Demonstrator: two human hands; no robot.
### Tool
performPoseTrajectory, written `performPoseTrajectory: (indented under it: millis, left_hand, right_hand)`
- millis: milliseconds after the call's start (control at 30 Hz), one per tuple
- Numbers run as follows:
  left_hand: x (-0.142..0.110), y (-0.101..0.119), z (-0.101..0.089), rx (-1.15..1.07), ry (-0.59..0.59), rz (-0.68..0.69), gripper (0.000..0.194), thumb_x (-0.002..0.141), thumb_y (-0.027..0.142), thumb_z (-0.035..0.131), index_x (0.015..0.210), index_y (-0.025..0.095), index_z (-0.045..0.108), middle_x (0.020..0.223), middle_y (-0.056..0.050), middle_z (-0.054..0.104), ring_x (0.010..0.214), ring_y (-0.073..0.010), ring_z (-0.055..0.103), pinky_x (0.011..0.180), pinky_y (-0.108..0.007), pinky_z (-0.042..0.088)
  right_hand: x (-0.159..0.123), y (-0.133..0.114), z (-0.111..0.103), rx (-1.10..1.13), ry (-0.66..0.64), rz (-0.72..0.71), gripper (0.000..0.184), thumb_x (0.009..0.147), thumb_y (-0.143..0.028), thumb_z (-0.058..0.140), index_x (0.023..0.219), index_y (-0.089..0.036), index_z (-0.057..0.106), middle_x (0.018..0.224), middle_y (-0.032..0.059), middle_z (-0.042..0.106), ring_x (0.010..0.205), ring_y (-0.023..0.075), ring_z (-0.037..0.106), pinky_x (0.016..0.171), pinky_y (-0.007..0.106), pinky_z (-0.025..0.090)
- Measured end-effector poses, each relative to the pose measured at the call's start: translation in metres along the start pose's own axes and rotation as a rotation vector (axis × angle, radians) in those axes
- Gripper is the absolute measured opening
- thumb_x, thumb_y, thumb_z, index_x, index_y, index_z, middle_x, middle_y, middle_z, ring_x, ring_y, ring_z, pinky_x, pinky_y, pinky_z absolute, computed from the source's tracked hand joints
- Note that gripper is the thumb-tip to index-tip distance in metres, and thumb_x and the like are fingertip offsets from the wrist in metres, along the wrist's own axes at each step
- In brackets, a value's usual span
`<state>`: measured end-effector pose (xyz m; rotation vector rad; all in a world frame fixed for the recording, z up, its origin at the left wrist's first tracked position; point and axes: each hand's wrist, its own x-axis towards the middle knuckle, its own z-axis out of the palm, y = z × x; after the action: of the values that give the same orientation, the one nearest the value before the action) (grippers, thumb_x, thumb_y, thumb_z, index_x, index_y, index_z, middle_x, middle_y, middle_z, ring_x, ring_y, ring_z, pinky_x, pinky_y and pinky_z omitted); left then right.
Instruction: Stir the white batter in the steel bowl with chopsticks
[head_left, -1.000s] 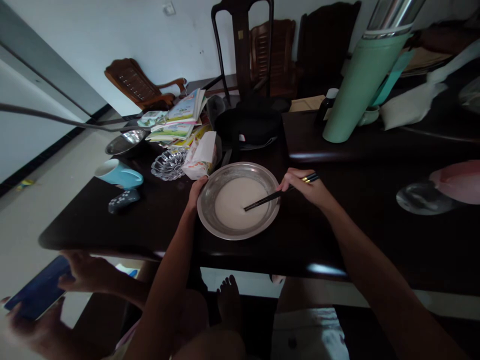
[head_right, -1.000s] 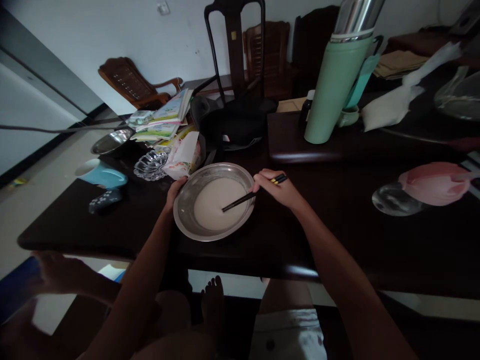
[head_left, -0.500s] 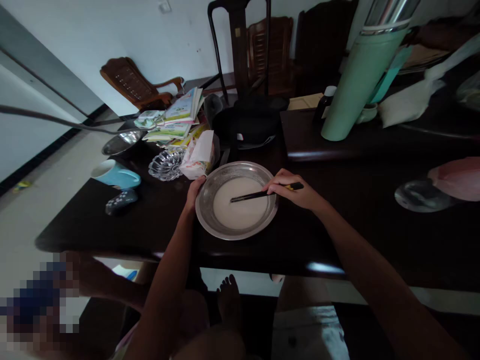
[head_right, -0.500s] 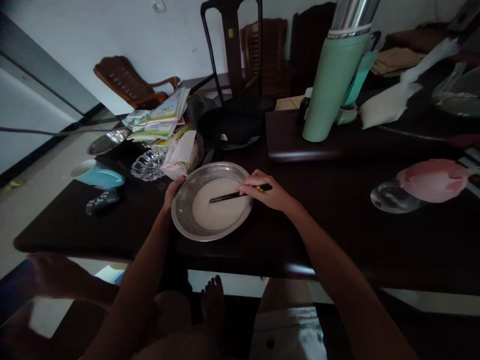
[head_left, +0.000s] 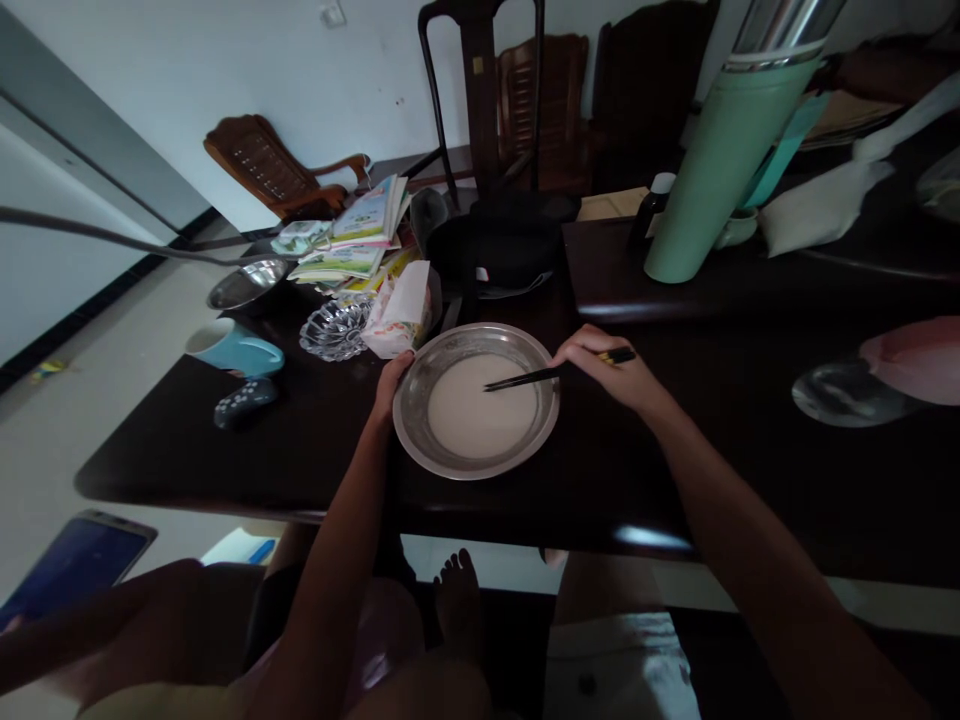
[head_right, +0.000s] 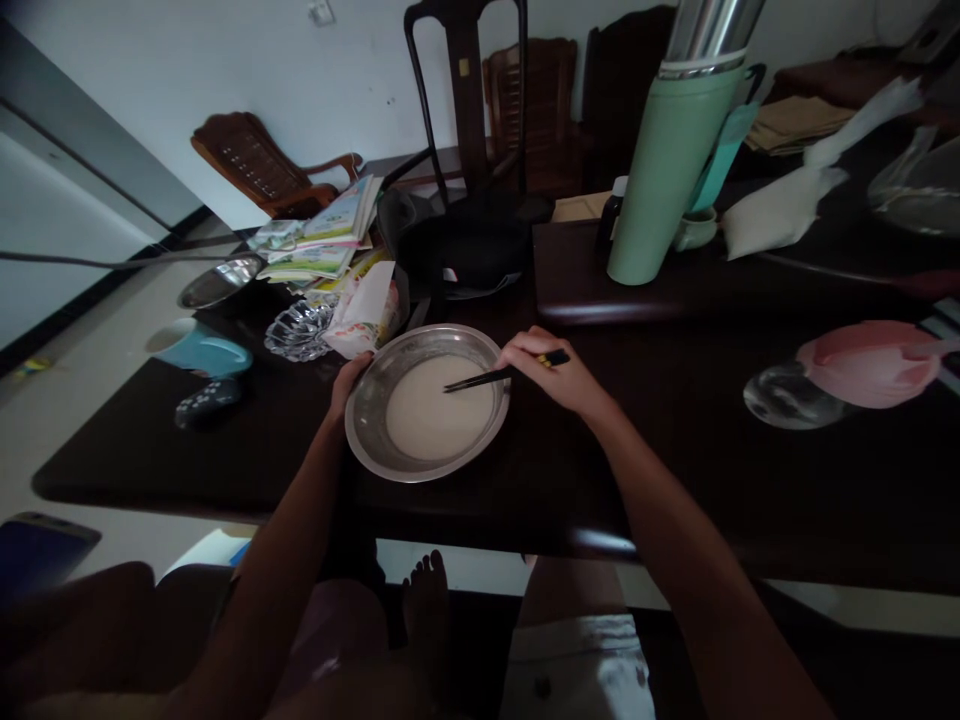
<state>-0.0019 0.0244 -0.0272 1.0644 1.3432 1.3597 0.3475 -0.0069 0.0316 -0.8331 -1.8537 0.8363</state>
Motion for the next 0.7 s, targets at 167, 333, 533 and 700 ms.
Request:
performPoseTrajectory:
  millis: [167, 333, 533, 700]
  left_hand:
    - [0.001, 0.000, -0.001, -0.028, -0.019, -0.025, 0.028, 0.067, 0.043, 0.070, 0.062, 0.020, 0.055, 0.058, 0.004, 0.053, 0.054, -0.0124, 0.047, 0.051, -0.025, 0.038]
    - [0.002, -0.001, -0.002, -0.042, -0.013, -0.025, 0.026, 0.068, 0.041, 0.070, 0.060, 0.020, 0.056, 0.056, 0.004, 0.052, 0.056, -0.0136, 0.051, 0.052, -0.025, 0.040]
    - [-0.001, 0.002, 0.001, -0.019, 0.010, -0.009, 0.027, 0.071, 0.040, 0.069, 0.060, 0.020, 0.055, 0.056, 0.003, 0.053, 0.065, -0.0174, 0.058, 0.057, -0.026, 0.043]
    - [-0.001, 0.001, 0.000, -0.023, -0.002, -0.018, 0.027, 0.072, 0.040, 0.068, 0.061, 0.020, 0.053, 0.055, 0.004, 0.051, 0.059, -0.0148, 0.054, 0.054, -0.025, 0.041]
  right_hand:
    - [-0.001, -0.003, 0.002, 0.094, -0.058, 0.029, 0.040, 0.097, -0.043, 0.048, 0.073, -0.022, 0.073, 0.074, 0.0024, 0.071, 0.074, 0.0169, 0.063, 0.072, 0.031, 0.047]
    - [0.000, 0.001, 0.009, -0.013, -0.074, -0.048, 0.027, 0.093, -0.039, 0.056, 0.079, -0.025, 0.075, 0.081, 0.0017, 0.074, 0.082, 0.0185, 0.061, 0.079, 0.035, 0.046]
    - [-0.001, -0.003, -0.001, 0.108, 0.030, 0.044, 0.042, 0.097, -0.045, 0.047, 0.073, -0.022, 0.072, 0.070, 0.0022, 0.070, 0.068, 0.0164, 0.062, 0.067, 0.031, 0.047]
    - [0.000, 0.000, 0.009, -0.012, -0.102, -0.061, 0.029, 0.094, -0.040, 0.055, 0.079, -0.024, 0.074, 0.081, 0.0018, 0.075, 0.080, 0.0184, 0.062, 0.078, 0.035, 0.046]
